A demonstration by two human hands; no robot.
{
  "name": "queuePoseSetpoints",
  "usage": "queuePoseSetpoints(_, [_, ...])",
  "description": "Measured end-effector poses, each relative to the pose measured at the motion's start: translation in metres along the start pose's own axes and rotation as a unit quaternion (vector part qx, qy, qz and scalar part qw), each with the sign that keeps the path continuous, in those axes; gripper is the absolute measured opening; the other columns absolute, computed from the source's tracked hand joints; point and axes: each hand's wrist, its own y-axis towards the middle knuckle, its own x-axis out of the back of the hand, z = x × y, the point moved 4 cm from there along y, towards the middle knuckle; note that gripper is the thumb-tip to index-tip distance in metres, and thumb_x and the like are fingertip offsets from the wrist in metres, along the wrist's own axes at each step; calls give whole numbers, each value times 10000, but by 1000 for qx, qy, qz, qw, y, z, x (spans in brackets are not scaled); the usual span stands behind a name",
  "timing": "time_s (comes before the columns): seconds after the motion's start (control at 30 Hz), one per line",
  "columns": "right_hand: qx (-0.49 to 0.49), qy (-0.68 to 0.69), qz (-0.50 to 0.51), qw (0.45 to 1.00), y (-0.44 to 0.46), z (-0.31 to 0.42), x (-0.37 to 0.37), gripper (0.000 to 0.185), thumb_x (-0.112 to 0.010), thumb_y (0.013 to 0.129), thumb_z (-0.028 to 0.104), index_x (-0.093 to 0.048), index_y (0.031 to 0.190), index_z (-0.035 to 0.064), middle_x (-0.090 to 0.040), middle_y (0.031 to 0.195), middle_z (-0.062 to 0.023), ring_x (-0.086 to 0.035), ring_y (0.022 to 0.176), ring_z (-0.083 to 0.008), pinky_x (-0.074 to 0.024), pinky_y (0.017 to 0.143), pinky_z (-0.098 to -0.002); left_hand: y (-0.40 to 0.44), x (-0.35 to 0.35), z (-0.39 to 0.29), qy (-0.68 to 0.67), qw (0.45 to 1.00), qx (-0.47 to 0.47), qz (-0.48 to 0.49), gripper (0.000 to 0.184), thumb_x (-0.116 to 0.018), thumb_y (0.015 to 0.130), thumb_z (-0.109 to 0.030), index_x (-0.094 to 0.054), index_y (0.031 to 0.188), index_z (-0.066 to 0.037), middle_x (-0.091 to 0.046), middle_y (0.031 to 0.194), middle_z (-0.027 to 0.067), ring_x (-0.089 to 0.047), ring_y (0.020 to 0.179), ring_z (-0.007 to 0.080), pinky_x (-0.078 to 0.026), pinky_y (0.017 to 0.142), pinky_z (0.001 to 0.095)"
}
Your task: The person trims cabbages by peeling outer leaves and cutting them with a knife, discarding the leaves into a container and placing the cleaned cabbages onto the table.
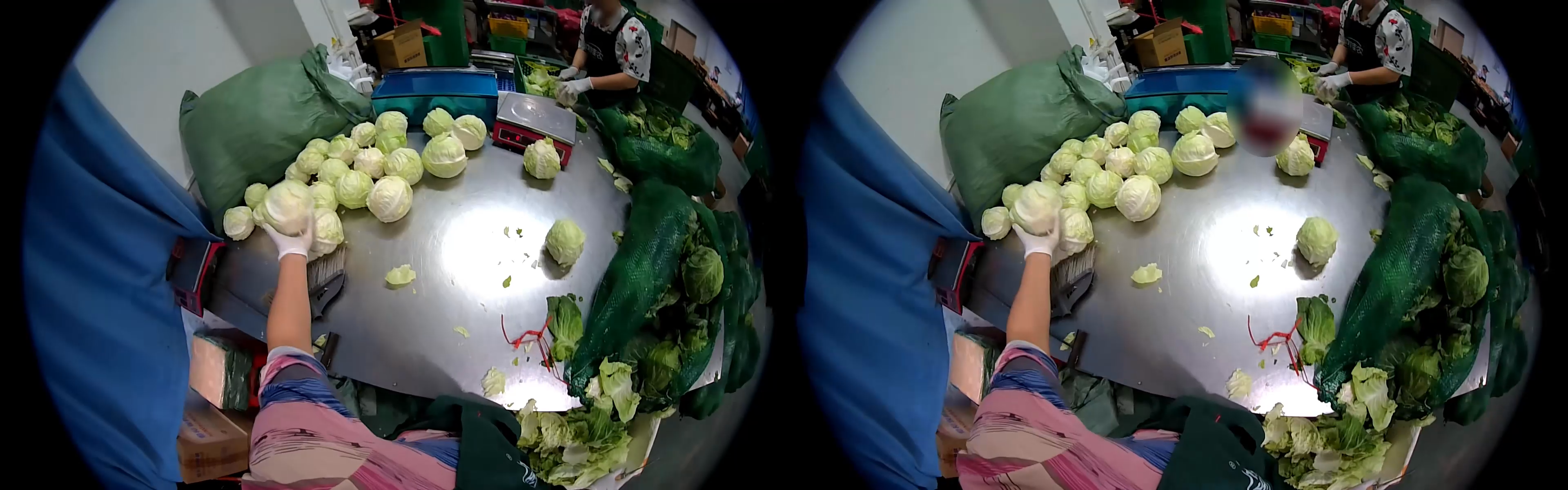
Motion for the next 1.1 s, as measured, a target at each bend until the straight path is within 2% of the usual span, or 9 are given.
queuePoseSetpoints(0.13, [14,35,1,999,-3,8,-5,534,-562,946,218,-385,1425,61,-567,1258,-184,-614,979,-258,-497,818,-358,67,-14,-8,-59,989,-54,123,636,-437,930,-555,-300,1433,-191,-207,1540,101,-239,1387,343,-274,1113,529])
queuePoseSetpoints(0.3, [42,114,36,992,-16,10,-35,529,-573,941,221,-402,1411,46,-591,1214,-183,-621,934,-250,-500,793,-354,25,-98,98,182,967,75,164,557,-419,967,-464,-317,1407,-138,-332,1484,133,-365,1319,363,-321,1090,478])
queuePoseSetpoints(0.43, [11,274,144,951,-54,18,-61,477,-577,938,189,-453,1376,45,-593,1219,-155,-605,897,-219,-493,776,-321,-74,-117,249,540,744,169,356,618,-520,932,-494,-395,1345,-53,-517,1307,156,-529,1167,275,-478,930,437])
queuePoseSetpoints(0.53, [-99,300,302,900,-110,84,-21,436,-590,915,123,-503,1335,41,-617,1188,-90,-578,978,-174,-461,840,-266,-182,-101,351,615,568,242,490,555,-516,954,-436,-446,1325,-29,-581,1238,138,-569,1115,228,-501,887,371])
queuePoseSetpoints(0.6, [119,245,206,940,-132,71,-34,464,-598,897,114,-497,1345,54,-620,1198,-118,-593,970,-193,-458,885,-307,-258,-93,404,586,503,260,579,515,-518,961,-402,-473,1300,-17,-609,1196,129,-590,1086,215,-506,877,333])
queuePoseSetpoints(0.73, [18,266,330,906,-156,67,-32,616,-600,895,126,-345,1456,133,-549,1301,-181,-550,1185,-308,-441,944,-352,-378,-76,487,499,445,326,669,422,-517,980,-287,-473,1295,-11,-627,1160,138,-611,1052,205,-509,880,325])
queuePoseSetpoints(0.8, [156,193,176,953,-156,59,-35,701,-578,901,110,-225,1504,165,-560,1276,-190,-611,979,-293,-479,853,-349,-424,-63,523,479,415,361,684,395,-511,985,-280,-485,1275,-14,-628,1153,133,-609,1044,198,-503,878,317])
queuePoseSetpoints(1.0, [-102,192,177,960,-137,23,-53,992,-724,785,204,-64,1525,171,-457,1380,-193,-569,1011,-339,-469,852,-366,-484,-25,601,551,315,347,691,391,-544,964,-303,-523,1235,-22,-630,1131,104,-610,996,162,-501,832,294])
queuePoseSetpoints(1.1, [-180,157,179,955,-117,18,-65,1060,-738,737,171,-25,1522,182,-390,1442,-171,-534,1153,-360,-463,905,-404,-490,-13,622,570,367,423,602,438,-565,950,-319,-506,1248,-4,-618,1145,137,-617,1004,201,-517,849,313])
